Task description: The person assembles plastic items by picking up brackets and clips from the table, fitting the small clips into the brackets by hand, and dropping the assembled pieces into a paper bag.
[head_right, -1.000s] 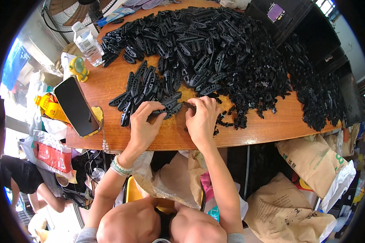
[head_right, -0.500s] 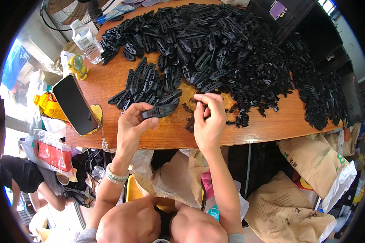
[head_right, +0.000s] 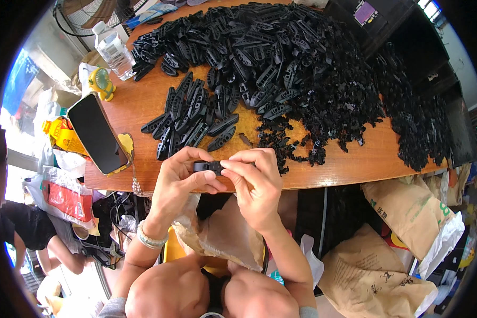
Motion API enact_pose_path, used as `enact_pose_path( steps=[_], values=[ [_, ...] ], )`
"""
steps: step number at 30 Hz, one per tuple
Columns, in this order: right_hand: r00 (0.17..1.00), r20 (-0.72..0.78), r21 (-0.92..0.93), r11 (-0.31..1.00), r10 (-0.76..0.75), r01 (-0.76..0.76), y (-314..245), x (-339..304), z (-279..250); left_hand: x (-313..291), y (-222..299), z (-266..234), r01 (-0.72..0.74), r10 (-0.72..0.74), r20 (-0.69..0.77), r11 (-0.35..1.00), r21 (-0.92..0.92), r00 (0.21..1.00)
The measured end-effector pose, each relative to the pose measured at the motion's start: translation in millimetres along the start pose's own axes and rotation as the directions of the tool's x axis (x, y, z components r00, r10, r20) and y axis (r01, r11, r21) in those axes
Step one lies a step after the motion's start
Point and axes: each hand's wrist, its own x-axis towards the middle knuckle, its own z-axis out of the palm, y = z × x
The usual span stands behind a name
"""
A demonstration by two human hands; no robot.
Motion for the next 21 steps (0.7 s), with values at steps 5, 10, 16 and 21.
enact_pose_path(
  steps=[5,10,16,21],
  values=[
    [0.917,0.16,0.157,0.908,0.365,-0.388,-15.6,-10.2,-1.9,-7.9,-10.2,-4.6,-0.106,0.111,-0.029,0.985,0.134,0.993],
    [0.809,0.248,0.33,0.739,0.533,-0.588,-11.4,-36.5,-7.9,-15.7,-13.5,-0.3,-0.061,0.06,0.009,0.981,0.184,0.998],
    [0.734,0.561,0.076,0.859,0.383,-0.506,-2.1,-36.2,-26.6,6.4,-0.3,-20.6,-0.345,0.401,0.143,0.495,0.797,0.905],
    [0.991,0.059,-0.357,0.929,0.123,-0.095,33.3,-3.5,-8.3,51.9,-23.4,-5.9,-0.304,0.589,0.253,-0.014,0.953,0.767]
  ],
)
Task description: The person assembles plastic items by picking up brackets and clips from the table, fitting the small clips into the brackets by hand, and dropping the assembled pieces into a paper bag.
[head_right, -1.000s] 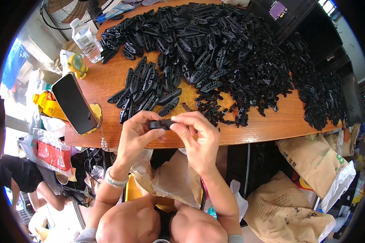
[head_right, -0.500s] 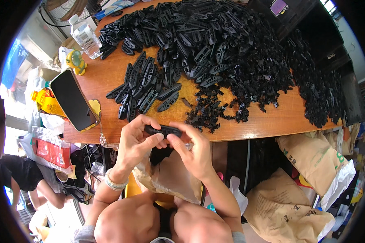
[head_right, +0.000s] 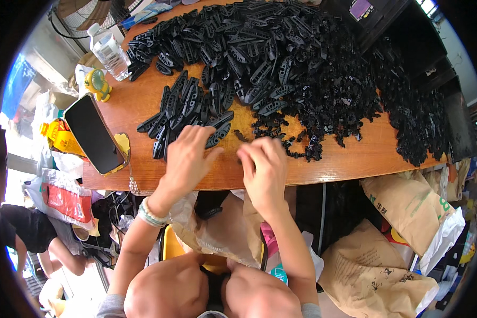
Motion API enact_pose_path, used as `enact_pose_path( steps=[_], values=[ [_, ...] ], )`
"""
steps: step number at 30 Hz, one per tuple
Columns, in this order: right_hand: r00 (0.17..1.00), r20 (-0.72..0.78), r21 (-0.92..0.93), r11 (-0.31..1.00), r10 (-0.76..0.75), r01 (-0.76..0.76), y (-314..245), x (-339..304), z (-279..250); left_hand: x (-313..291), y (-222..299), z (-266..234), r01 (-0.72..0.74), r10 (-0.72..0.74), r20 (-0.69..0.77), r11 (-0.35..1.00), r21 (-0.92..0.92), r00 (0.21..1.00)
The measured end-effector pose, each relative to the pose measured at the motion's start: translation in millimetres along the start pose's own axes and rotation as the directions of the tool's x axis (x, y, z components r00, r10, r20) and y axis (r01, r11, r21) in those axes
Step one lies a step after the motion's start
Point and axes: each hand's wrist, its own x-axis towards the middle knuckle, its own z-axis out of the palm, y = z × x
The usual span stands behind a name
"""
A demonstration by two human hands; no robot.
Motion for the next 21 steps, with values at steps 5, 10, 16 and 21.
enact_pose_path(
  steps=[5,10,16,21],
  values=[
    [0.997,0.062,-0.449,0.891,-0.051,0.074,2.7,30.2,18.9,-7.2,-0.7,9.8,0.025,-0.026,0.026,0.999,0.044,0.999],
    [0.975,-0.202,-0.183,0.981,-0.097,0.059,6.7,30.3,13.3,-16.2,8.0,-11.6,0.31,-0.314,0.094,0.764,-0.566,0.945],
    [0.898,0.218,0.727,0.55,0.382,-0.411,-26.2,8.6,4.4,-26.3,8.6,-20.1,0.443,-0.428,0.32,0.225,-0.868,0.845],
    [0.934,0.202,0.735,0.584,0.295,-0.344,-42.5,0.8,-4.8,-35.3,16.7,-25.9,0.506,-0.392,0.405,0.199,-0.84,0.826]
  ],
)
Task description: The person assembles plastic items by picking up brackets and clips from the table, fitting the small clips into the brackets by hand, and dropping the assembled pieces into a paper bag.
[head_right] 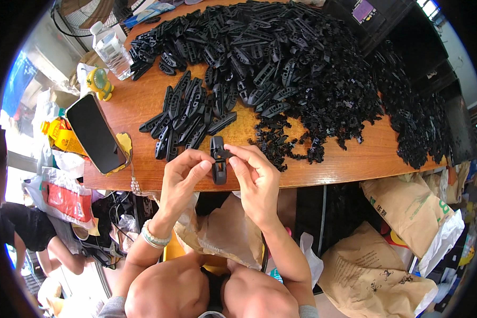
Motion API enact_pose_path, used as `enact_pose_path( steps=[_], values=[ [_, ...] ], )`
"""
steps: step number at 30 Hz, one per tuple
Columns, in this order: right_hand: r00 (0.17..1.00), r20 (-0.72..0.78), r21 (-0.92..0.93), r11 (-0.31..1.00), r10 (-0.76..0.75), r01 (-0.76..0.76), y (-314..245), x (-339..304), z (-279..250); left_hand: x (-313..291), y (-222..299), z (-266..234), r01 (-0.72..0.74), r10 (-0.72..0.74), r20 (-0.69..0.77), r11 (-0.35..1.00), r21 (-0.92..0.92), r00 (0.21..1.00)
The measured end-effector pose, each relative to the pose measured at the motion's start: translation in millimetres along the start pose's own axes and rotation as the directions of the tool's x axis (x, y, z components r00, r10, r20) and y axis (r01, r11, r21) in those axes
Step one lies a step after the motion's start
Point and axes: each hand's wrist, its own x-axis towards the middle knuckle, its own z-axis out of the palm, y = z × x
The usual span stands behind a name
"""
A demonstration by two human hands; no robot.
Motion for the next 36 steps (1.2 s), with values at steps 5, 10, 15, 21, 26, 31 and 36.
enact_pose_path(
  steps=[5,10,15,21,26,31,36],
  values=[
    [0.996,0.08,-0.093,0.995,0.04,-0.033,-3.4,-4.9,-6.5,-3.6,16.7,-4.7,0.123,-0.121,0.2,0.992,0.007,0.972],
    [0.989,0.045,-0.185,0.971,-0.143,0.149,2.1,-8.5,-5.6,-9.1,13.5,-0.3,0.085,-0.086,0.087,0.996,0.005,0.993],
    [0.867,0.11,-0.565,0.687,-0.486,0.457,7.0,-9.9,-8.8,-8.8,13.5,0.5,0.094,-0.092,0.072,0.995,-0.031,0.993],
    [0.98,0.136,-0.337,0.923,-0.149,0.187,9.0,-20.1,-14.9,-14.8,0.6,-7.0,-0.27,0.24,0.137,0.918,0.292,0.961],
    [1.0,0.023,-0.25,0.968,-0.011,0.016,18.1,-35.7,-7.5,-25.4,-0.2,4.6,-0.143,0.135,0.053,0.974,0.176,0.989],
    [0.993,-0.085,-0.327,0.943,-0.085,0.053,21.4,-45.0,-8.4,-25.8,2.9,12.7,-0.119,0.116,0.028,0.982,0.147,0.993],
    [0.926,0.247,-0.202,0.949,0.287,-0.24,6.2,-40.9,-32.7,13.6,19.7,-8.5,-0.311,0.258,0.18,0.692,0.651,0.949]
  ],
)
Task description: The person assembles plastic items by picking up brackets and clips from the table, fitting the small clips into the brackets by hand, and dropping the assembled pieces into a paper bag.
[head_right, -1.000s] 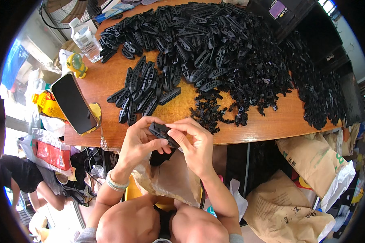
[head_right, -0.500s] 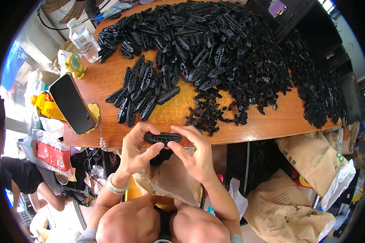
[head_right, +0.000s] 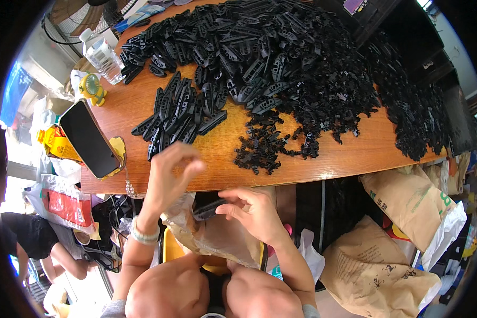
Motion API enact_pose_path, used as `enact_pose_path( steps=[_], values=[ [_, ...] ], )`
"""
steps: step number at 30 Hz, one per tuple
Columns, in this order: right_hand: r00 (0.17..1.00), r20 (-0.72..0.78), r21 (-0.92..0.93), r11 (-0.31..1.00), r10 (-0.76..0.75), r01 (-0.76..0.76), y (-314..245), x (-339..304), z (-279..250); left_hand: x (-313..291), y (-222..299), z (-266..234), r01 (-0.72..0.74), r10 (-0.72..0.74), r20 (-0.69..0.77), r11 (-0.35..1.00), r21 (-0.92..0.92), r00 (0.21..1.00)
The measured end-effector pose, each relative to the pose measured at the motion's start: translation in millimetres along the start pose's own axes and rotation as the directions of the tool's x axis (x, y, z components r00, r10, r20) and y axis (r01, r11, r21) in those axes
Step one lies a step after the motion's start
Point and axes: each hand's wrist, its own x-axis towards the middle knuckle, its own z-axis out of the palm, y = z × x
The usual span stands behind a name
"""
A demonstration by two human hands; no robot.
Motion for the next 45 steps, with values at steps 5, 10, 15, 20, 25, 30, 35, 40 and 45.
enact_pose_path(
  steps=[5,10,15,20,25,30,35,40,45],
  values=[
    [0.803,-0.373,-0.516,0.823,-0.465,0.237,4.1,51.4,-31.6,53.6,-29.8,23.7,-0.213,0.257,-0.038,0.865,0.455,0.966],
    [0.784,-0.312,-0.785,0.61,-0.537,0.105,15.7,110.3,-68.3,68.4,-36.0,38.5,-0.234,0.308,0.016,0.688,0.687,0.951],
    [0.811,-0.315,-0.8,0.598,-0.492,0.052,15.0,117.8,-65.1,50.8,-34.0,45.3,-0.358,0.441,0.014,0.71,0.606,0.897],
    [0.751,-0.306,-0.757,0.628,-0.585,0.181,17.8,114.1,-62.4,22.9,-11.0,31.0,-0.122,0.14,-0.197,0.988,0.099,0.97],
    [0.753,-0.553,-0.255,0.933,-0.356,0.254,11.5,101.7,-48.8,6.0,-11.0,13.0,0.32,-0.338,0.054,0.811,-0.489,0.94],
    [0.743,-0.52,-0.392,0.89,-0.422,0.232,16.0,93.2,-43.3,-1.6,-15.2,20.3,0.172,-0.268,-0.128,0.851,-0.495,0.955],
    [0.811,-0.496,-0.144,0.95,-0.312,0.278,5.4,82.4,-29.2,-6.7,-15.9,18.4,0.167,-0.278,-0.149,0.842,-0.513,0.949],
    [0.847,-0.417,0.049,0.922,-0.33,0.383,-1.4,70.2,-7.5,-12.1,-18.8,15.9,0.222,-0.317,-0.078,0.798,-0.56,0.945],
    [0.883,-0.331,0.017,0.934,-0.333,0.358,-6.6,58.3,-0.2,-13.4,-10.1,17.6,0.256,-0.334,-0.046,0.797,-0.548,0.941]
  ],
)
